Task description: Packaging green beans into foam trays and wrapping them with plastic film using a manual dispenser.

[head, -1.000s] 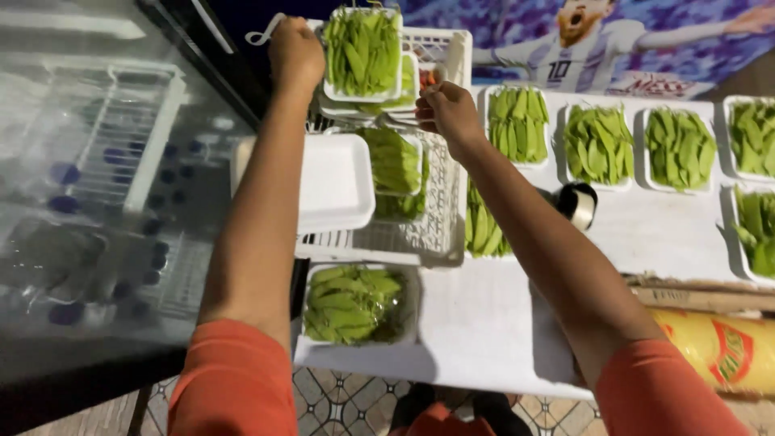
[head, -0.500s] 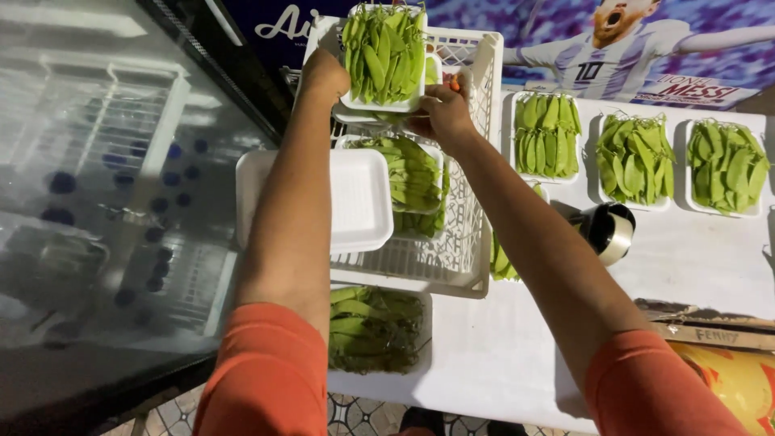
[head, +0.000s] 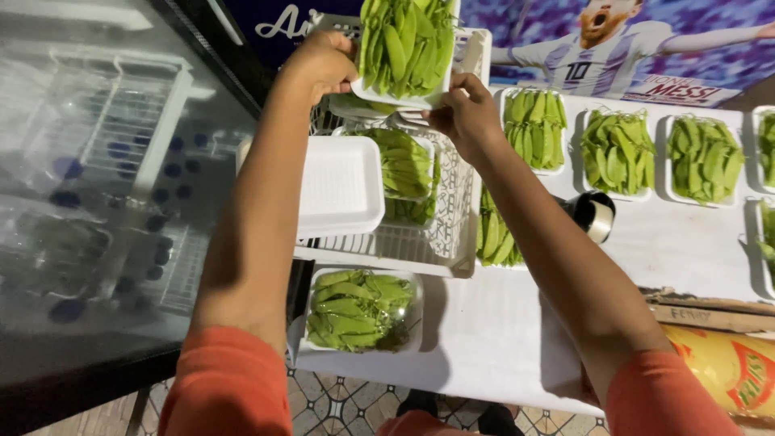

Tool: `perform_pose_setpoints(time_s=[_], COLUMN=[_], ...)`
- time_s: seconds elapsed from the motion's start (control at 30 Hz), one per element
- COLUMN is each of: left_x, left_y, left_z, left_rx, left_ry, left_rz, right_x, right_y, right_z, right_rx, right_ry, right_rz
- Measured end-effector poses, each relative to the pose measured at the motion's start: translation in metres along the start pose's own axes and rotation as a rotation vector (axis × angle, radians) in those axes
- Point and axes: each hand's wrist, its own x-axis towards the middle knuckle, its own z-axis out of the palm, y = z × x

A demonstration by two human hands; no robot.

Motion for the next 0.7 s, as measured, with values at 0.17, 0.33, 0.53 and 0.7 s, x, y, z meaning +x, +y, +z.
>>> perform_pose_setpoints(time_s=[0.17,0.33,0.53,0.7], left_x=[-0.105,-0.192,-0.264,-0.336], left_y=[0.035,0.014,-0.072,-0.119], left_z=[0.034,0.111,0.253,0.366], left_rx=[-0.099,-0.15,-0.544,-0.588], left_ry=[-0.092,-0.186,-0.379,-0.503], left_rz=[0.014,0.096,0.333,0.377], right_x=[-0.069,-0.162,-0.299,-0.409], right_y=[-0.021,-0.019,0.001,-0.018], right_z=[-0.054,-0.133,-0.256,-0.329], right_rx=[0.023,0.06,0.014,-0.04], right_ry=[-0.087,-0.006,0.069,0.146], right_rz=[-0.095,-0.159,-0.202,-0.209])
